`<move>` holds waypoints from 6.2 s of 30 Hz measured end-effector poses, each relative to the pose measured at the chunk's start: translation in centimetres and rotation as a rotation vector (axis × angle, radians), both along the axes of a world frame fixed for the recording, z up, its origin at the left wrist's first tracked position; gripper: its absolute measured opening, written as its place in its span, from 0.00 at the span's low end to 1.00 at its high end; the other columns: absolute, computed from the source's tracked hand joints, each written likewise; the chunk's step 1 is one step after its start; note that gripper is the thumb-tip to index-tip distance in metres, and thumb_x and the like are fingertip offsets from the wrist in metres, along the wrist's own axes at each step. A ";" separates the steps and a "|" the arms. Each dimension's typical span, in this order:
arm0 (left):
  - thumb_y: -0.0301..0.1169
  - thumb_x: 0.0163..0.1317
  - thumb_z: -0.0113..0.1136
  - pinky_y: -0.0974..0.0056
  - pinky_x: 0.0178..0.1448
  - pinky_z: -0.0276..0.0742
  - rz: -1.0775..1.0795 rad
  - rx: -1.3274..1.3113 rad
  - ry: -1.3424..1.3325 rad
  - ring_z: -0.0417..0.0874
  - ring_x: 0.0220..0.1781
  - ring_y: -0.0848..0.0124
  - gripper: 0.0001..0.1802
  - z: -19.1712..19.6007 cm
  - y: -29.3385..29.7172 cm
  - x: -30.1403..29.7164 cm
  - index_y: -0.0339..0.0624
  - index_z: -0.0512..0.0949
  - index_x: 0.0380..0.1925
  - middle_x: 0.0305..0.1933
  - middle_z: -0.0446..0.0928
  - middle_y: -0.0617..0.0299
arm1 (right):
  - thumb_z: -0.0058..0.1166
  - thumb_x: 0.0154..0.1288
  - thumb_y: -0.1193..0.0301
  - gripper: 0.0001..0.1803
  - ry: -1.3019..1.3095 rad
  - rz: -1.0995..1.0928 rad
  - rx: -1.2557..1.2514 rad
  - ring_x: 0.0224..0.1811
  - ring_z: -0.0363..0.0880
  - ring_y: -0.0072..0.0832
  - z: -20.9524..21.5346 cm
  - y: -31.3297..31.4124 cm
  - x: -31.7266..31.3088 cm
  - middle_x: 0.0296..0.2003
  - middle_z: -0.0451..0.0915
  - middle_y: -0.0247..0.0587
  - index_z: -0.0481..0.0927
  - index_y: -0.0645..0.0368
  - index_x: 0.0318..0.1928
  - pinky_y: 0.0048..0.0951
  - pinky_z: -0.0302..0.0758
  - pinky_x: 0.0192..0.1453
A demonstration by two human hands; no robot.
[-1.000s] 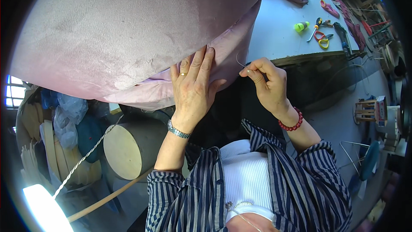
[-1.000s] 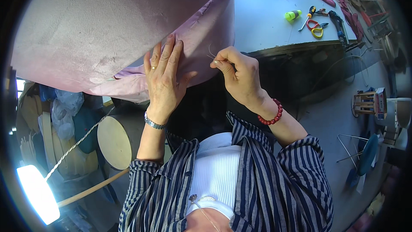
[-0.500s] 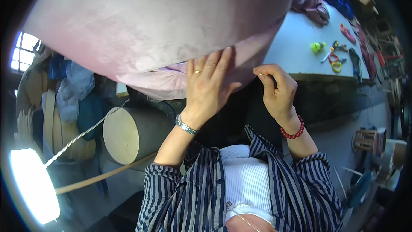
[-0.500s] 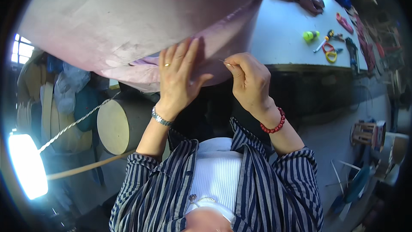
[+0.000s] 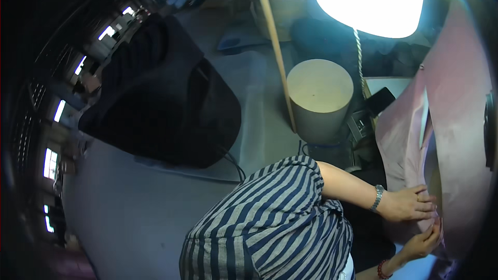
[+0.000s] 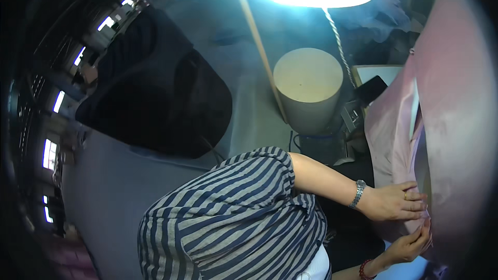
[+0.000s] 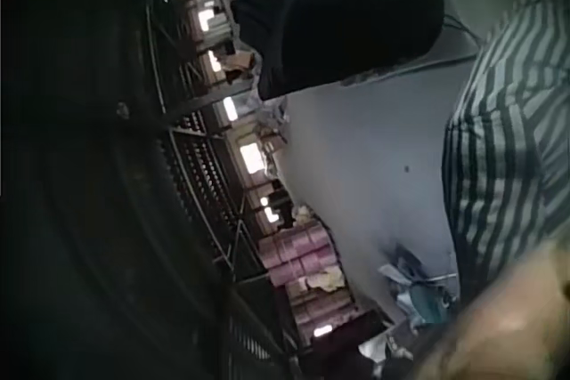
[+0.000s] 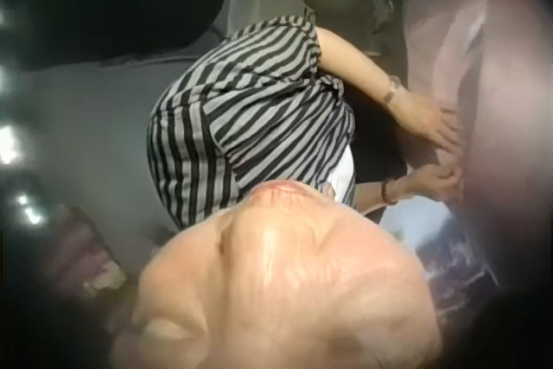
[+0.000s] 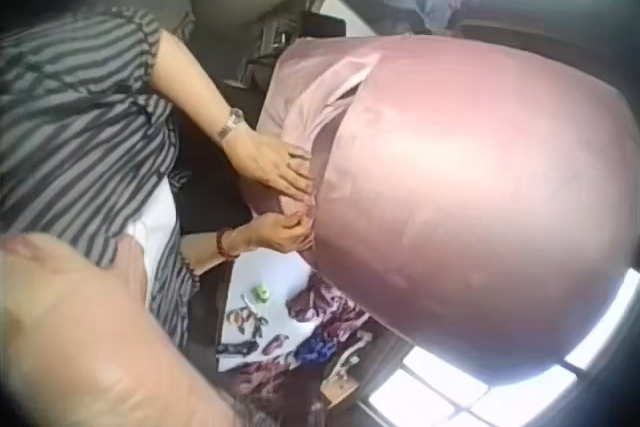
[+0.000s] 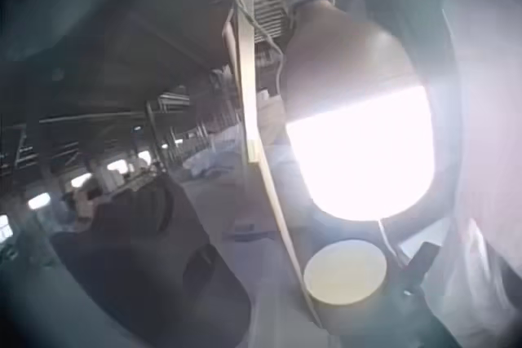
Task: Hand-stitching or sewing upholstery fabric for furniture components.
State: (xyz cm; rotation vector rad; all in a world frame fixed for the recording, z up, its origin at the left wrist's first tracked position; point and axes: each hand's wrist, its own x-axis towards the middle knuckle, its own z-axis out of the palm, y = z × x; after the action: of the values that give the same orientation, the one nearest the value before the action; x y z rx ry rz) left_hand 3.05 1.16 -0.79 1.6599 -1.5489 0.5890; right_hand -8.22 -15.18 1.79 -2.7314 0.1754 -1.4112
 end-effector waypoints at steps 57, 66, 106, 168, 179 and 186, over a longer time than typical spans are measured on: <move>0.28 0.41 0.70 0.56 0.52 0.69 -0.029 0.376 0.182 0.80 0.43 0.57 0.30 5.5 2.4 1.6 0.44 0.80 0.51 0.38 0.81 0.57 | 0.60 0.58 0.80 0.03 0.144 0.026 0.181 0.30 0.81 0.54 6.5 2.5 -1.7 0.27 0.81 0.57 0.86 0.65 0.31 0.43 0.77 0.39; 0.38 0.32 0.83 0.55 0.60 0.70 -0.039 0.306 0.234 0.79 0.51 0.54 0.46 5.1 2.5 2.3 0.41 0.78 0.58 0.47 0.81 0.54 | 0.57 0.60 0.81 0.02 0.171 0.177 0.306 0.37 0.83 0.45 7.9 3.1 -3.4 0.26 0.84 0.46 0.82 0.64 0.34 0.39 0.78 0.41; 0.24 0.46 0.74 0.59 0.48 0.68 0.129 -0.136 0.374 0.77 0.39 0.62 0.10 1.6 4.5 -0.4 0.43 0.79 0.26 0.33 0.77 0.62 | 0.61 0.67 0.75 0.05 0.378 -0.124 0.568 0.19 0.78 0.18 9.0 2.7 -6.1 0.20 0.81 0.37 0.86 0.64 0.38 0.19 0.72 0.24; 0.19 0.52 0.68 0.52 0.59 0.77 0.071 -0.069 0.107 0.84 0.41 0.57 0.07 3.7 3.7 5.1 0.39 0.84 0.32 0.37 0.85 0.56 | 0.45 0.71 0.71 0.08 -0.453 -0.537 2.084 0.27 0.81 0.31 -20.0 -21.6 -19.6 0.33 0.81 0.44 0.72 0.63 0.44 0.30 0.76 0.27; 0.25 0.52 0.72 0.58 0.38 0.75 0.270 -0.120 -0.080 0.80 0.32 0.56 0.07 5.3 4.1 7.9 0.39 0.83 0.31 0.30 0.81 0.55 | 0.56 0.69 0.78 0.03 -0.440 -0.289 0.541 0.30 0.83 0.26 -0.6 3.2 -8.9 0.30 0.83 0.41 0.78 0.65 0.37 0.26 0.77 0.35; 0.26 0.53 0.72 0.57 0.39 0.75 0.174 -0.002 0.102 0.80 0.33 0.57 0.07 5.4 5.7 6.6 0.39 0.81 0.28 0.31 0.81 0.56 | 0.61 0.55 0.83 0.11 0.206 0.158 0.113 0.47 0.83 0.43 4.7 11.7 0.0 0.44 0.82 0.51 0.80 0.69 0.41 0.35 0.80 0.52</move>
State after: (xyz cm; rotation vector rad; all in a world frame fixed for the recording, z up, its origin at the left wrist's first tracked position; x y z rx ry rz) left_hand 9.64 6.90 4.62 1.8064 -1.3404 0.5867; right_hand -8.26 -3.46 6.52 -2.7243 0.0459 -1.0486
